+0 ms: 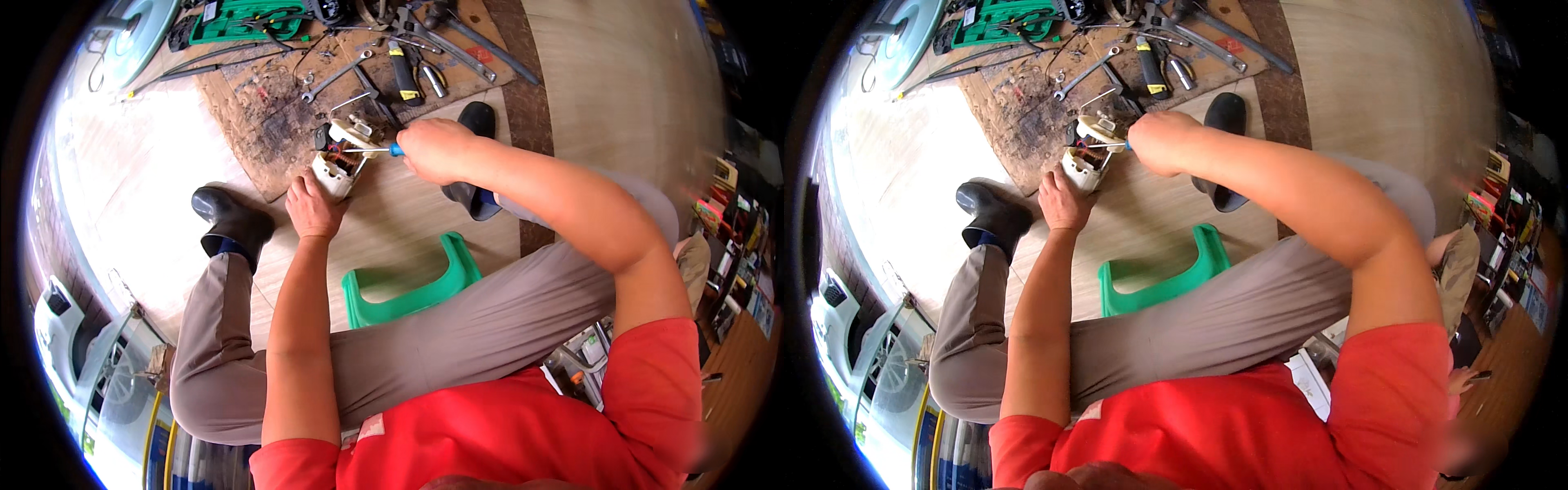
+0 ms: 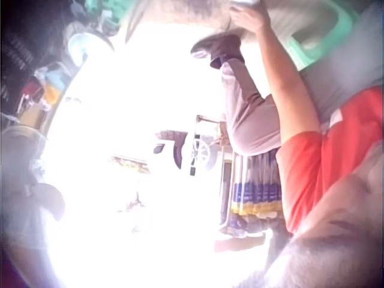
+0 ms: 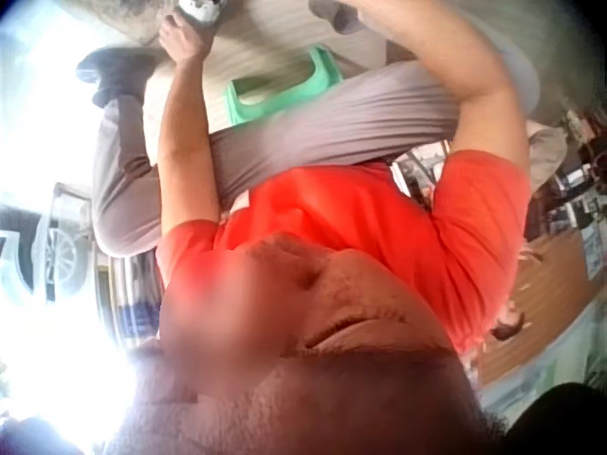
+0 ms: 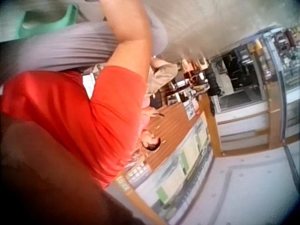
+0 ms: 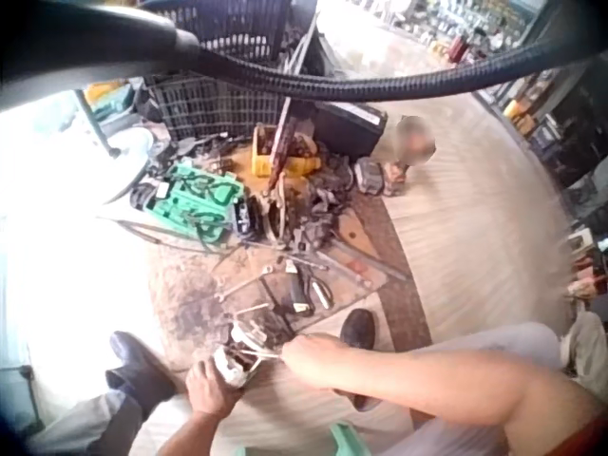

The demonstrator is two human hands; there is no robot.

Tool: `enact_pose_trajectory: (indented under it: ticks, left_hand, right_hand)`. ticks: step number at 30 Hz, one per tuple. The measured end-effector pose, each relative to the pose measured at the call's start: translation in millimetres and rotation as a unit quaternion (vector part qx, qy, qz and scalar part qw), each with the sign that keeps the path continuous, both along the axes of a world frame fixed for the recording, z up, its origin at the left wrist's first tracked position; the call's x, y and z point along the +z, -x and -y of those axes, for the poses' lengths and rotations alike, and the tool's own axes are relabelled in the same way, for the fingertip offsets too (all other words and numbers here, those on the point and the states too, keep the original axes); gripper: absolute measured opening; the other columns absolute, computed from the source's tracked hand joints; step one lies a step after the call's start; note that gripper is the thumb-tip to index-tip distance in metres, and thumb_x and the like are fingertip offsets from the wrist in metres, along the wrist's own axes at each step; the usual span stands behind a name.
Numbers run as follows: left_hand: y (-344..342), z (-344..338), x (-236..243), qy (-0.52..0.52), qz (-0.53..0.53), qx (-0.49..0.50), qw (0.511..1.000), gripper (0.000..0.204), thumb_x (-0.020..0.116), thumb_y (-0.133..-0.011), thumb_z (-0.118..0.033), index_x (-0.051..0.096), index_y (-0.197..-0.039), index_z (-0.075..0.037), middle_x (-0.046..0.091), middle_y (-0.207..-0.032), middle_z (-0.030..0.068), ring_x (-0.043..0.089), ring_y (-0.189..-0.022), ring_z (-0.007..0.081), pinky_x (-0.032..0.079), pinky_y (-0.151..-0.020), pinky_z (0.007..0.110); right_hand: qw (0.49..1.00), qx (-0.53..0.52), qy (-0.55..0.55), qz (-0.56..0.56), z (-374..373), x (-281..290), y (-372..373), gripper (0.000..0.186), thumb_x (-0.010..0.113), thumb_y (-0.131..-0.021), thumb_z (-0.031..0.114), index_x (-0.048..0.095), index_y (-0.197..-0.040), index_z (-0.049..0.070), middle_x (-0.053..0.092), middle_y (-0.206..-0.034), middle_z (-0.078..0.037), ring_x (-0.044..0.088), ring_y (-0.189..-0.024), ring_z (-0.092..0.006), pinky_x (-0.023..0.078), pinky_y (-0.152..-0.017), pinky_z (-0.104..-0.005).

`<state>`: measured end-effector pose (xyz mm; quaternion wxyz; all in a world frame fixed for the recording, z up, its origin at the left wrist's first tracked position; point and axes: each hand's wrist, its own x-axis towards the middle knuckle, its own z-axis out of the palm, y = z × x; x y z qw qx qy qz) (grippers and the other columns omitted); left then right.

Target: The person disassembles a fuel pump assembly using a screwdriver to pry off plastic components and then manipulates the internal wires and sensors by hand.

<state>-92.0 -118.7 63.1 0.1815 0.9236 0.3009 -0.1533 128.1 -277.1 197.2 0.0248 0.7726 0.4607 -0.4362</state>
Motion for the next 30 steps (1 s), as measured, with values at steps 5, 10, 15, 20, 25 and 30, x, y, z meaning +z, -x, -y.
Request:
enact_pose_trajectory:
  ticks: [5,10,15,20,25,30]
  left_hand:
    - [10.9,3.0,-11.3,-0.063,0.083,-0.032,0.994,0.107,0.089,-0.059,-0.045,0.037,-0.143,-0.004,0.047,-0.137,0.0203,0.048,-0.122,0.0388,0.04,-0.1,0.048]
    - [11.9,-0.6,-16.1,-0.012,0.054,-0.026,0.998,0.107,0.089,-0.057,-0.045,0.038,-0.143,-0.005,0.05,-0.137,0.0175,0.051,-0.12,0.0362,0.041,-0.099,0.048]
    - [16.4,3.7,-20.7,-0.042,0.086,-0.035,0.995,0.107,0.089,-0.057,-0.047,0.039,-0.143,-0.006,0.051,-0.134,0.0167,0.052,-0.117,0.0344,0.041,-0.096,0.047]
    - [16.7,4.1,-30.6,-0.057,0.087,-0.02,0.994,0.103,0.088,-0.058,-0.048,0.042,-0.14,-0.006,0.051,-0.131,0.0166,0.053,-0.114,0.0343,0.041,-0.093,0.047]
    - [9.2,4.8,-19.9,-0.042,0.059,0.039,0.997,0.099,0.087,-0.06,-0.047,0.043,-0.138,-0.007,0.052,-0.124,0.0148,0.054,-0.107,0.0346,0.043,-0.088,0.048]
    - [10.5,5.6,-31.4,-0.077,0.069,0.044,0.994,0.103,0.089,-0.058,-0.048,0.043,-0.14,-0.006,0.052,-0.122,0.0141,0.054,-0.106,0.0335,0.043,-0.087,0.046]
  right_hand:
    - [0.997,-0.026,-0.002,-0.07,-8.0,0.5,20.9,0.025,0.065,-0.089,0.023,0.068,-0.087,-0.001,0.069,-0.088,-0.024,0.067,-0.087,-0.0424,0.055,-0.08,-0.0487]
    - [0.997,-0.026,-0.007,-0.071,-19.3,-7.0,39.2,0.022,0.065,-0.087,0.021,0.071,-0.086,-0.001,0.069,-0.088,-0.024,0.067,-0.087,-0.0421,0.055,-0.08,-0.0482]
    - [0.998,-0.06,0.024,-0.021,-45.8,-1.0,63.6,0.018,0.061,-0.084,0.011,0.073,-0.088,-0.002,0.071,-0.093,-0.023,0.069,-0.089,-0.0388,0.056,-0.08,-0.0465]
    - [0.996,-0.073,0.041,0.013,-64.7,8.2,101.7,0.023,0.057,-0.086,0.011,0.07,-0.096,-0.004,0.072,-0.091,-0.023,0.072,-0.091,-0.0344,0.058,-0.078,-0.0447]
    - [0.97,-0.241,0.037,-0.014,-53.6,-7.2,128.8,0.029,0.057,-0.092,0.019,0.064,-0.102,-0.007,0.069,-0.097,-0.028,0.068,-0.093,-0.0416,0.055,-0.082,-0.0485]
    - [0.962,-0.251,0.055,-0.087,-62.6,-10.4,141.3,0.035,0.061,-0.09,0.026,0.063,-0.1,-0.008,0.067,-0.096,-0.029,0.066,-0.095,-0.0448,0.053,-0.085,-0.05]
